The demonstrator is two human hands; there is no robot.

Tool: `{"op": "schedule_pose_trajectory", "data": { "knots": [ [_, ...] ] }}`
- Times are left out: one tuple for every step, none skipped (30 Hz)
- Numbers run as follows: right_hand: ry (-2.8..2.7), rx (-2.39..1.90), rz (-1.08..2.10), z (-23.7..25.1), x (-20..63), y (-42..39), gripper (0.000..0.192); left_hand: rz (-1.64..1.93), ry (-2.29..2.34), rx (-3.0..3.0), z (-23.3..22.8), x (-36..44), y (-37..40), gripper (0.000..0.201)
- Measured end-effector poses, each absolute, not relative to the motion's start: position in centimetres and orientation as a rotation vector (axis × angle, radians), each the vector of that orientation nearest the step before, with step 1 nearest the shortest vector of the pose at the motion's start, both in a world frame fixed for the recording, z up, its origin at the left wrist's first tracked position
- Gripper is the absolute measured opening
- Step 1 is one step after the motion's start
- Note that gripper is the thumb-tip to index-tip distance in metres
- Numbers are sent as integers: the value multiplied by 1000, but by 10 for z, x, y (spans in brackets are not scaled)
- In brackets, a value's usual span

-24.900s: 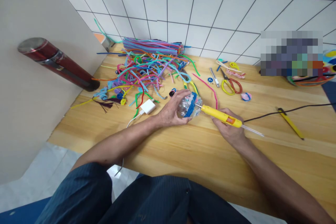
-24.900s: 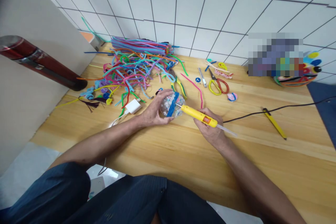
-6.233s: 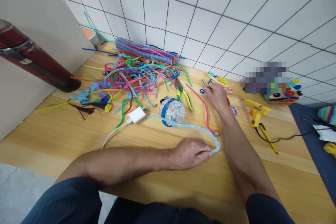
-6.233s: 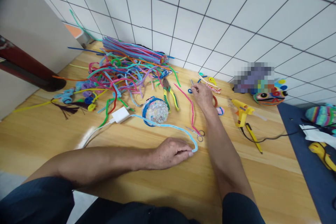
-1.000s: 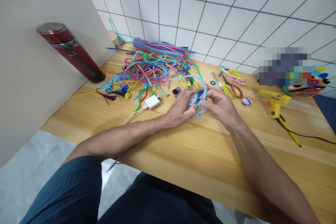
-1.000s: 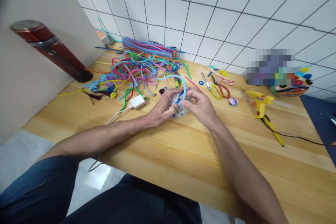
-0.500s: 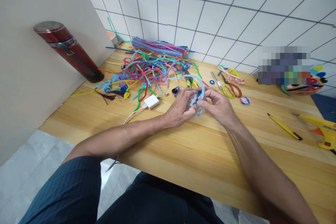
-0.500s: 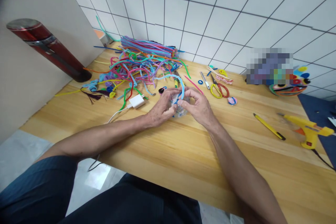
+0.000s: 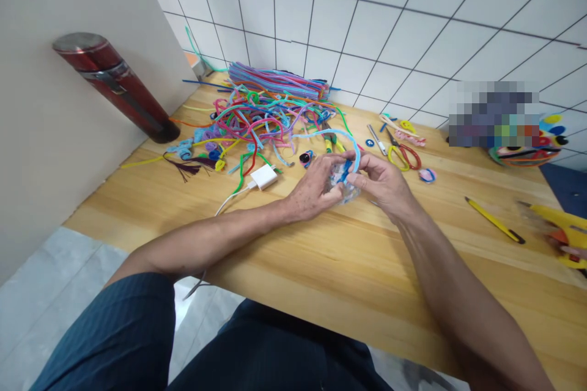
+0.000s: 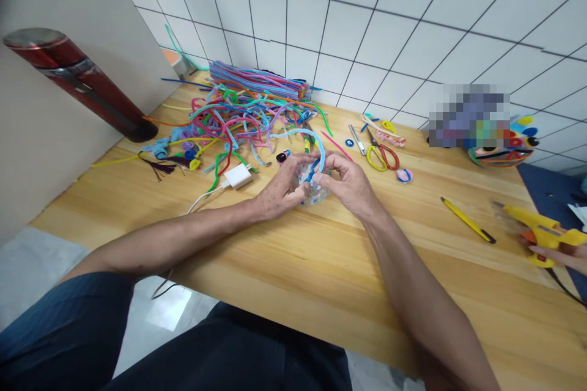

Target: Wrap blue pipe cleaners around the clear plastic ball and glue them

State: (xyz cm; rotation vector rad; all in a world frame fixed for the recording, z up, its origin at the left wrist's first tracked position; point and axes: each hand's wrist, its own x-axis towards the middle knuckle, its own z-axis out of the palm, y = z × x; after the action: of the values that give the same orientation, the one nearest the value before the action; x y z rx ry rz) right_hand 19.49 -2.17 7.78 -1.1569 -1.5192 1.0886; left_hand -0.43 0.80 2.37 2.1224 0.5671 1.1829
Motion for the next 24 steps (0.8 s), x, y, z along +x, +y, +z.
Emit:
{"op": "schedule_pose_trajectory", "data": {
  "knots": [
    [-1528,-1155,1075,77,195,-21,28,1181,567,2121,24,-4,8,44],
    [-1538,-1152,1063,76,194,-21,27,1180,564,2118,24,-4,7,44],
    [-1547,-1147,1053,76,194,-21,26,1180,560,2115,24,-4,7,43],
    [-1554,-1140,1045,75,194,-20,25,1180,558,2113,24,-4,7,43],
    [-1561,-1136,1038,75,194,-20,24,1181,557,2111,24,-4,7,43],
    [-1567,-1132,1030,75,194,-20,22,1186,555,2111,24,-4,8,43],
    [-1572,-1129,1020,74,194,-20,21,1192,553,2110,24,-4,8,43],
    [-1575,-1128,1012,75,194,-20,20,1196,550,2107,24,-4,8,43],
    [-1578,-1127,1006,75,194,-20,19,1194,547,2103,25,-5,8,43],
    [-1576,-1128,1005,75,194,-20,20,1185,545,2095,25,-5,7,43],
    [-1573,-1133,1010,75,194,-20,21,1171,545,2085,27,-7,7,43],
    [-1568,-1139,1017,75,194,-21,22,1152,546,2073,28,-8,7,43],
    [-1564,-1145,1024,75,194,-21,23,1133,548,2058,29,-10,6,42],
    [-1561,-1147,1030,75,194,-21,24,1117,549,2043,30,-11,6,42],
    [-1557,-1148,1034,75,194,-21,25,1105,548,2028,31,-12,6,41],
    [-1554,-1147,1036,75,194,-21,26,1097,546,2017,32,-12,6,41],
    [-1552,-1145,1036,74,194,-20,26,1092,542,2011,32,-12,7,42],
    [-1550,-1142,1035,74,194,-20,26,1093,537,2006,32,-12,8,42],
    [-1548,-1142,1033,74,194,-21,26,1098,531,2002,31,-11,9,43],
    [-1546,-1143,1034,74,194,-21,25,1102,523,1997,31,-10,10,44],
    [-1543,-1144,1041,75,194,-21,25,1102,516,1989,31,-9,11,45],
    [-1537,-1144,1056,75,194,-22,25,1097,511,1978,30,-9,11,47],
    [-1524,-1143,1079,77,194,-23,24,1086,512,1967,30,-8,12,47],
    [-1504,-1140,1110,78,195,-24,25,1069,520,1955,30,-8,12,48]
  ]
}}
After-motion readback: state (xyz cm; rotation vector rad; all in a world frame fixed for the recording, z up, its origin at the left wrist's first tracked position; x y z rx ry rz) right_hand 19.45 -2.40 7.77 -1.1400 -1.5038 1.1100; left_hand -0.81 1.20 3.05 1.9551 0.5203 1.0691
